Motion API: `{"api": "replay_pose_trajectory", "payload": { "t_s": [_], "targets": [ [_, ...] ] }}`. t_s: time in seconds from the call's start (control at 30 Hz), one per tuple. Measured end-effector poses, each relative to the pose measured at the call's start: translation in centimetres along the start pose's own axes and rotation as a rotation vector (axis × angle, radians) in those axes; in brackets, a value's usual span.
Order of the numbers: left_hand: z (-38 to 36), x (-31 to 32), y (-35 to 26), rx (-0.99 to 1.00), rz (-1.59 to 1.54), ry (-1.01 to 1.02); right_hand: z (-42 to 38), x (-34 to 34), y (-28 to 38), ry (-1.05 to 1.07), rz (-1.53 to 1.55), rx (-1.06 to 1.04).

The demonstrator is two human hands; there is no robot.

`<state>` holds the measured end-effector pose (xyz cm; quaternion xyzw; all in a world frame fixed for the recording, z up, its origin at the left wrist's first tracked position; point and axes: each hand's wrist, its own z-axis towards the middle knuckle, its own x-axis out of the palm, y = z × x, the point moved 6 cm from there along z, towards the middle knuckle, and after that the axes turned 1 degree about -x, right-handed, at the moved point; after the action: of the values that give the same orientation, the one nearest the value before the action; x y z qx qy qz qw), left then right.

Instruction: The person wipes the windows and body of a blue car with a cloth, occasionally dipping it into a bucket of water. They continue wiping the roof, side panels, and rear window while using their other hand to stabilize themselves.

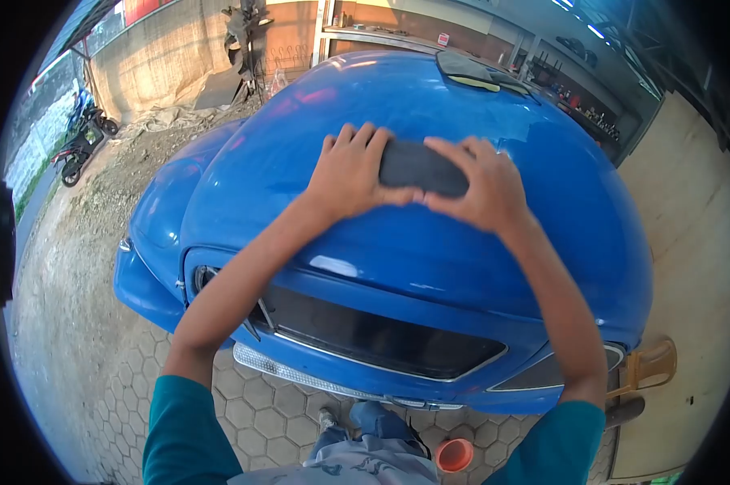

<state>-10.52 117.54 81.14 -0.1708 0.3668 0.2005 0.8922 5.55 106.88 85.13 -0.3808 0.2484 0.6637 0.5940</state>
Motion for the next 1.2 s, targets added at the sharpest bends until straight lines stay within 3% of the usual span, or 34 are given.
{"api": "replay_pose_trajectory", "payload": {
  "t_s": [0.1, 0.17, 0.3, 0.43, 0.53, 0.73, 0.87, 1.03, 1.2],
  "targets": [
    [6.9, 2.9, 1.1, -0.107, 0.014, 0.120, 3.5, 2.5, -7.2, 0.051, 0.130, 0.043],
    [8.4, 3.2, 1.7, -0.074, 0.032, 0.080, 5.0, 2.9, -9.0, 0.066, 0.136, 0.062],
    [5.2, 1.7, -0.5, 0.107, 0.047, 0.033, 0.2, -0.6, -3.3, -0.093, -0.040, 0.007],
    [3.2, -0.1, -5.6, 0.276, 0.038, 0.184, -6.0, -2.3, -2.1, -0.048, -0.030, 0.016],
    [7.8, 2.9, -6.3, 0.341, 0.019, 0.244, -4.4, -3.0, -7.3, -0.024, -0.011, 0.111],
    [26.1, 16.1, -5.0, 0.214, -0.029, 0.296, 3.8, 1.9, -28.5, 0.160, 0.156, 0.214],
    [29.8, 18.6, -4.3, 0.191, 0.048, 0.312, 5.8, 3.9, -32.8, 0.194, 0.007, 0.276],
    [26.9, 16.4, -3.8, 0.282, -0.015, 0.307, 4.3, 2.2, -27.5, 0.220, -0.066, 0.304],
    [19.4, 9.6, -3.8, 0.284, -0.028, 0.405, 2.2, 0.6, -18.7, 0.106, -0.109, 0.126]
  ]
}}
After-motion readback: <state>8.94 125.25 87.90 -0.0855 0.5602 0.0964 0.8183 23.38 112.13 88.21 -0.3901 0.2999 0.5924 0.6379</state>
